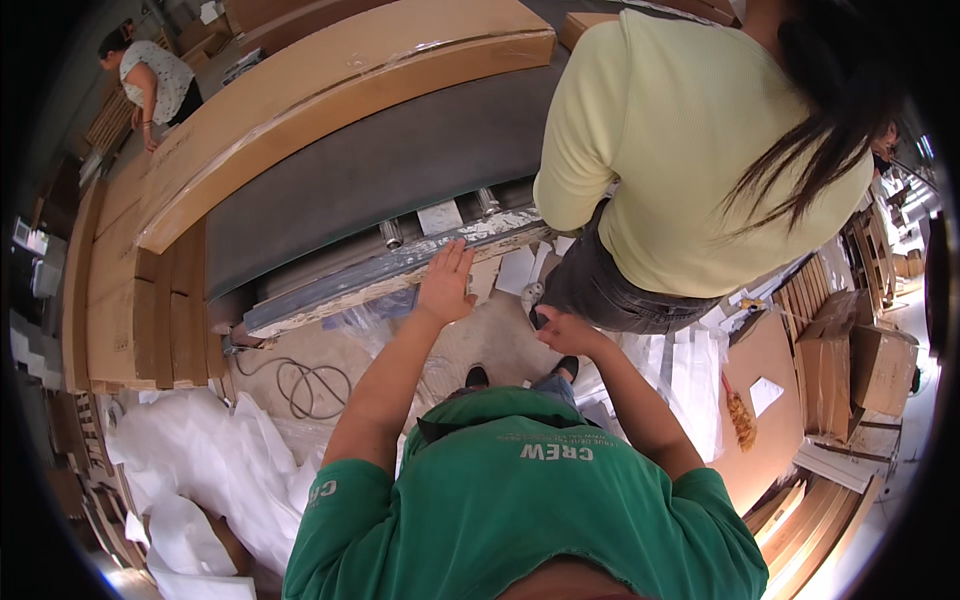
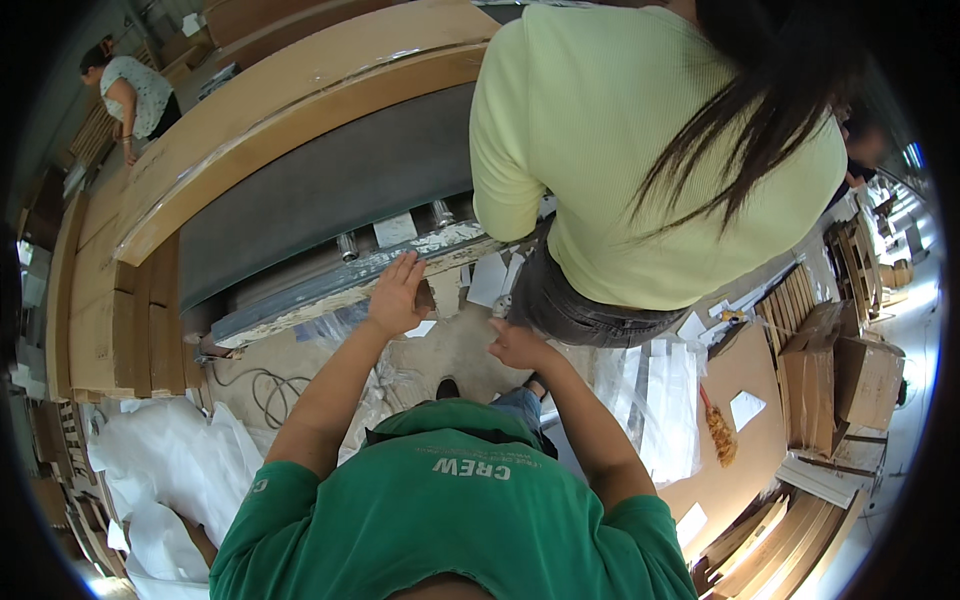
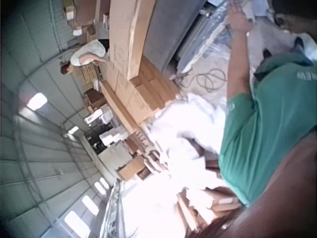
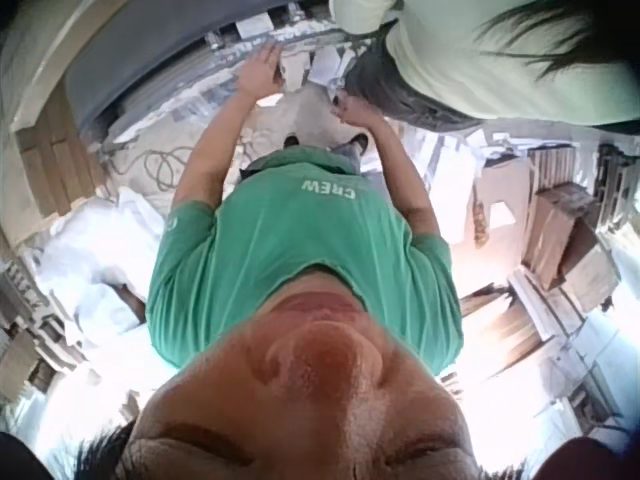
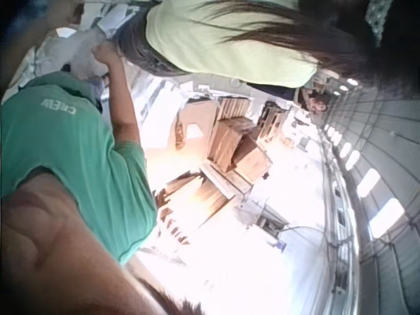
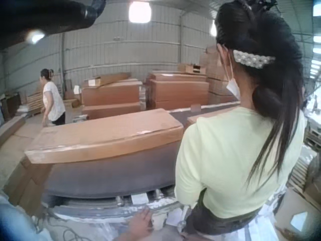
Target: The person lifts cardboard boxes and places them onto a conveyor belt, then assists a colleague in fitting long narrow boxes into larger containers and organizing foam packing inserts.
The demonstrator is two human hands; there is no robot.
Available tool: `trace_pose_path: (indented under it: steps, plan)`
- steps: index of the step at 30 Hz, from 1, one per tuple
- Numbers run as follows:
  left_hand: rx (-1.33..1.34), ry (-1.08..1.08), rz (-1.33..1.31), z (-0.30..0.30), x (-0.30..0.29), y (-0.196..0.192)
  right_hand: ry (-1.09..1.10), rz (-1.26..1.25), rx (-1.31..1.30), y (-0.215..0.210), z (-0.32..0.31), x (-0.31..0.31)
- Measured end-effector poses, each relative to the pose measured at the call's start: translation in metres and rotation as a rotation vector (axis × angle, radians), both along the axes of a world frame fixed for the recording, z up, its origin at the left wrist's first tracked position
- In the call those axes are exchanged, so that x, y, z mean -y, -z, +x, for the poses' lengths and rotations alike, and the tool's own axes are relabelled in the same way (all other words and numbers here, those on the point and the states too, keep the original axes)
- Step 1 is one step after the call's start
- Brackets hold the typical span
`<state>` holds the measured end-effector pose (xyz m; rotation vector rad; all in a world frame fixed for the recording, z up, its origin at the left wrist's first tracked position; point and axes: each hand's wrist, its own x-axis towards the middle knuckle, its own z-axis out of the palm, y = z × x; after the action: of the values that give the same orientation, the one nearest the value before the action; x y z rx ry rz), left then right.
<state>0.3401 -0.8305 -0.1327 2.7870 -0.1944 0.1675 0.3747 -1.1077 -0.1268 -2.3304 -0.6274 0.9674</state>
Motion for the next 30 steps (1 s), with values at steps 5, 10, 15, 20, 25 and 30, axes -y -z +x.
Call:
trace_pose_path:
  steps: [5, 10, 15, 20, 25, 30]
  plan:
    - [0.023, 0.041, 0.01, 0.003, 0.001, 0.001, 0.066, -0.056, 0.089, 0.045, 0.04, -0.006]
    - [-0.002, 0.027, 0.048, 0.0, -0.007, -0.002, 0.064, -0.223, -0.314, -0.018, 0.033, -0.026]
    - [-0.032, 0.079, 0.024, 0.009, -0.003, -0.001, 0.054, -0.16, 0.166, 0.042, 0.041, -0.012]
    - [0.039, 0.105, 0.044, 0.011, -0.002, 0.007, 0.167, -0.182, 0.188, 0.082, 0.028, 0.06]
    - [0.118, 0.087, 0.084, -0.003, 0.003, 0.005, 0.196, -0.209, 0.446, 0.067, 0.051, 0.106]
    - [0.074, 0.155, 0.114, 0.014, 0.014, -0.003, 0.632, 0.221, 0.42, 0.017, 0.128, 0.157]
